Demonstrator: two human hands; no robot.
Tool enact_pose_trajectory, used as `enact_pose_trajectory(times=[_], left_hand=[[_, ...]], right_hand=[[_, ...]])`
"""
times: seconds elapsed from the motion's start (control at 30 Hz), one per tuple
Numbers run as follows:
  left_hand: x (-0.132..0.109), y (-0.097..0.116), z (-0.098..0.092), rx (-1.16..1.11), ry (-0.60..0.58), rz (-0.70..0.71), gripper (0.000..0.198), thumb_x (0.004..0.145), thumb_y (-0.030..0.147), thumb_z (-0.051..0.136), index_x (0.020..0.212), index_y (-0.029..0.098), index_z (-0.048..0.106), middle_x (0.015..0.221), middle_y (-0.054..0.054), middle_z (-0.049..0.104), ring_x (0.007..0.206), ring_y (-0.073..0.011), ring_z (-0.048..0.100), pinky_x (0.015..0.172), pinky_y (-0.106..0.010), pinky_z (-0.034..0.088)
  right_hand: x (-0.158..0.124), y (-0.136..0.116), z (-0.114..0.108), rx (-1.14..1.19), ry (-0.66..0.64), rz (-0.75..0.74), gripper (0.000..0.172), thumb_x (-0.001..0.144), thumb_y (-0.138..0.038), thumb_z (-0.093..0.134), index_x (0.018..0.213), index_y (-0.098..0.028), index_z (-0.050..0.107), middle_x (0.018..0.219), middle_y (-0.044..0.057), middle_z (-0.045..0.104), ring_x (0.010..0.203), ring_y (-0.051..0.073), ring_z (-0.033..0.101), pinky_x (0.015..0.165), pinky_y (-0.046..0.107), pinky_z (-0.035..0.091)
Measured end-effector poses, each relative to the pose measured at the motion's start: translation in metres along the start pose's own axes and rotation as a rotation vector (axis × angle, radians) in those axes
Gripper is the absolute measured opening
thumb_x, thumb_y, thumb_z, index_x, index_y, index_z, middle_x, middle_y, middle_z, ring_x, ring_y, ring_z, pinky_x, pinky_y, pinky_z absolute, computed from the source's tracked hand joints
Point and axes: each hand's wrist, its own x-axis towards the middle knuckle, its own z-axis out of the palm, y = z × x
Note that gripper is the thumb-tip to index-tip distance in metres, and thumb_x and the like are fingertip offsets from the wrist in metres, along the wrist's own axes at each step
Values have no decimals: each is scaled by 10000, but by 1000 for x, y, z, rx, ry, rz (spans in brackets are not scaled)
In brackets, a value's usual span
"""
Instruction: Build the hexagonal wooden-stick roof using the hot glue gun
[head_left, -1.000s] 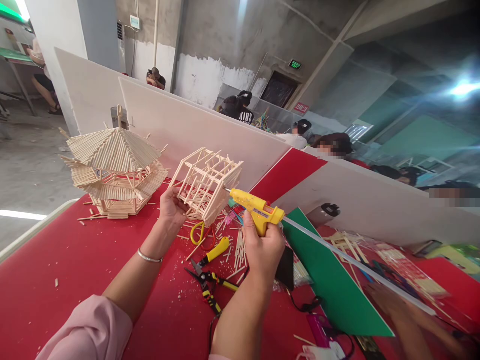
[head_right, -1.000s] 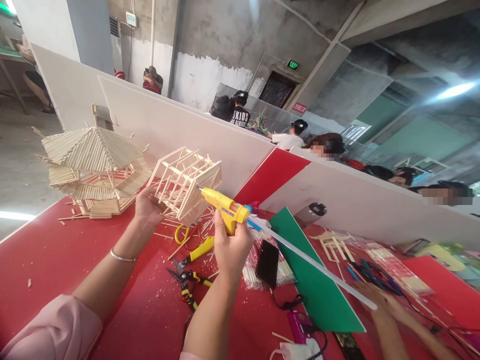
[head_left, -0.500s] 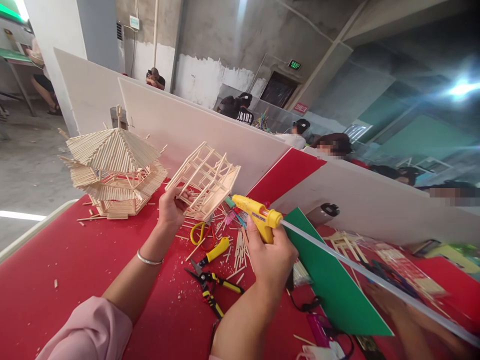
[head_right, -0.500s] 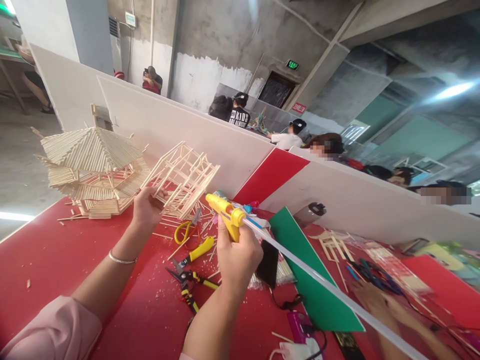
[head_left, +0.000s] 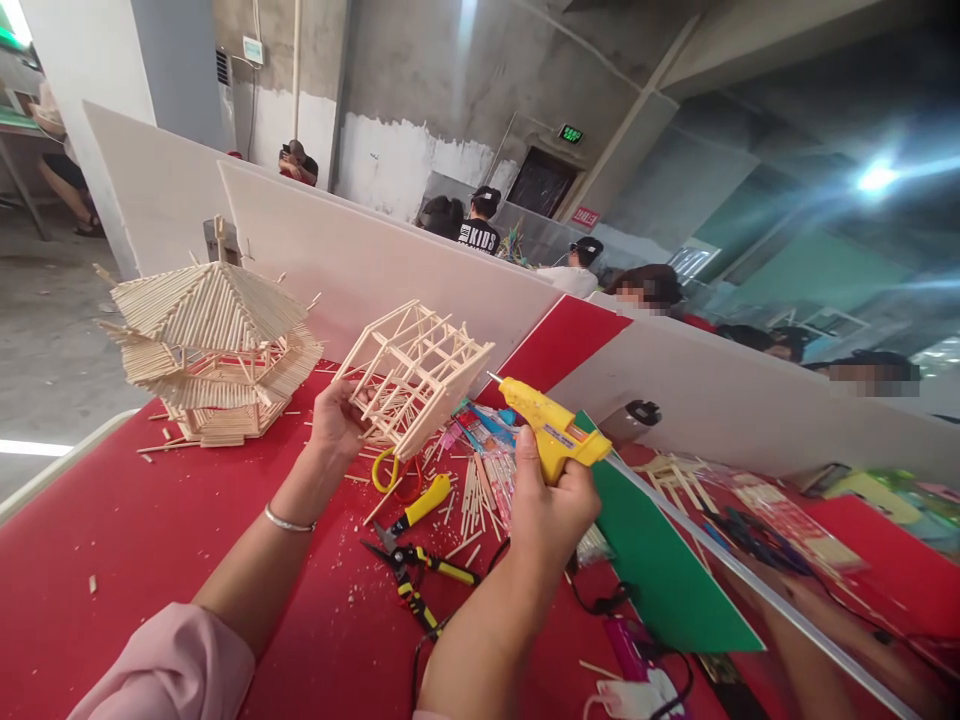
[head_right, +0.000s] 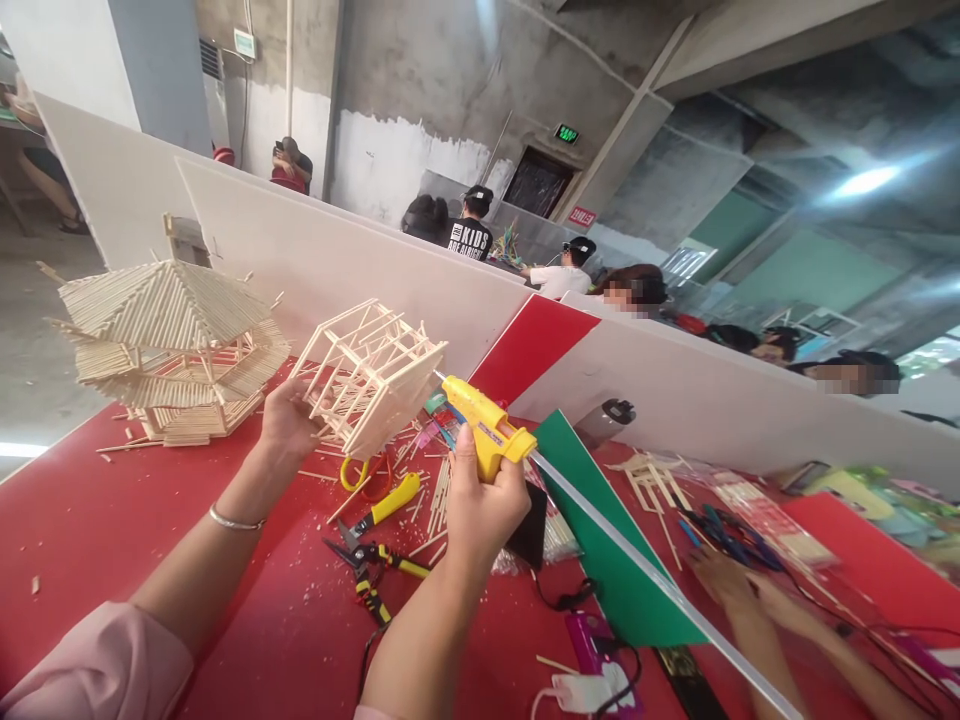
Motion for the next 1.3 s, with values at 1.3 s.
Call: enact_pose_trajectory(times=[1.3], left_hand=[[2, 3, -1, -22, -71, -245, 84, 604, 128, 538, 600, 178, 471, 499, -17, 511, 395, -130, 473, 414, -243, 440]], right_hand=[[6, 0, 8, 7, 46, 61, 667, 675, -756, 700, 804, -102, 731, 717, 131, 700, 629, 225, 616, 562, 326, 485]])
